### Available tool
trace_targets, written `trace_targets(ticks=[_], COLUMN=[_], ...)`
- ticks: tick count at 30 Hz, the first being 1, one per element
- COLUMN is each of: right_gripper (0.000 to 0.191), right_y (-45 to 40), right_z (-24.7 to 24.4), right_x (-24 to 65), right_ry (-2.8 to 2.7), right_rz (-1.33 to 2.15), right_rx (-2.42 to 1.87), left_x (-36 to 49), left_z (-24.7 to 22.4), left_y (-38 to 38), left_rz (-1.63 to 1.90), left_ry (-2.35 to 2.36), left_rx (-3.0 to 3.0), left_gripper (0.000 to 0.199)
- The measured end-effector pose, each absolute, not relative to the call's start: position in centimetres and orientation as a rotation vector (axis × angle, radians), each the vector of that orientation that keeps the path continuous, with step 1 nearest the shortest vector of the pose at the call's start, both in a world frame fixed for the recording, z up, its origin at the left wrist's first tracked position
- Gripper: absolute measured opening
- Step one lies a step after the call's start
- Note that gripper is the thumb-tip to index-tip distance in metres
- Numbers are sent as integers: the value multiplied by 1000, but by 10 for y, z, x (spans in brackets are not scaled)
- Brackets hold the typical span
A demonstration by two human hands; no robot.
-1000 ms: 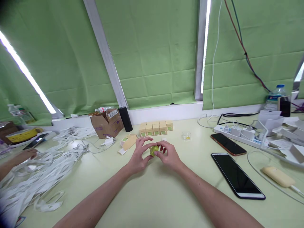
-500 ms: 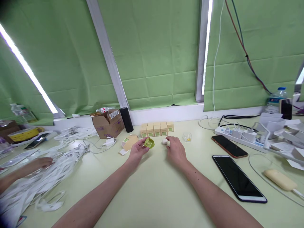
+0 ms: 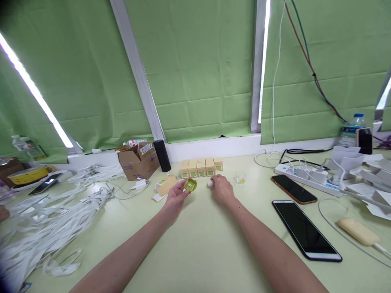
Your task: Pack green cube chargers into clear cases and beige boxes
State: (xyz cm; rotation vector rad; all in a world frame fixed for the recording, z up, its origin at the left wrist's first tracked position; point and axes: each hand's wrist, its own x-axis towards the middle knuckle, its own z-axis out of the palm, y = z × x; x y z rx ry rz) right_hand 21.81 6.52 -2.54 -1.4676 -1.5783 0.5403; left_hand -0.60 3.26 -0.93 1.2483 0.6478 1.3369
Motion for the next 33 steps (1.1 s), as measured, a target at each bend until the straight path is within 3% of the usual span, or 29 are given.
trace_targets(ticks=[2, 7, 13, 33], right_gripper=[22, 50, 40, 53], right_y=[64, 40, -5, -23], right_z=[-23, -13, 2, 14], right_x=[217, 216, 212, 202], right_ry=[-1454, -1266, -958, -1082], right_rz=[663, 981, 1455, 1277], right_rx=[-1395, -1100, -627, -645], left_x=[-6, -5, -4, -7], left_z=[-9, -8, -7, -8], left_y=[32, 32, 29, 26], left_rz=[1351, 1381, 1373, 1310], left_ry=[651, 655, 627, 661], left_rx=[1238, 1217, 1224, 1323], left_gripper=[59, 59, 57, 56])
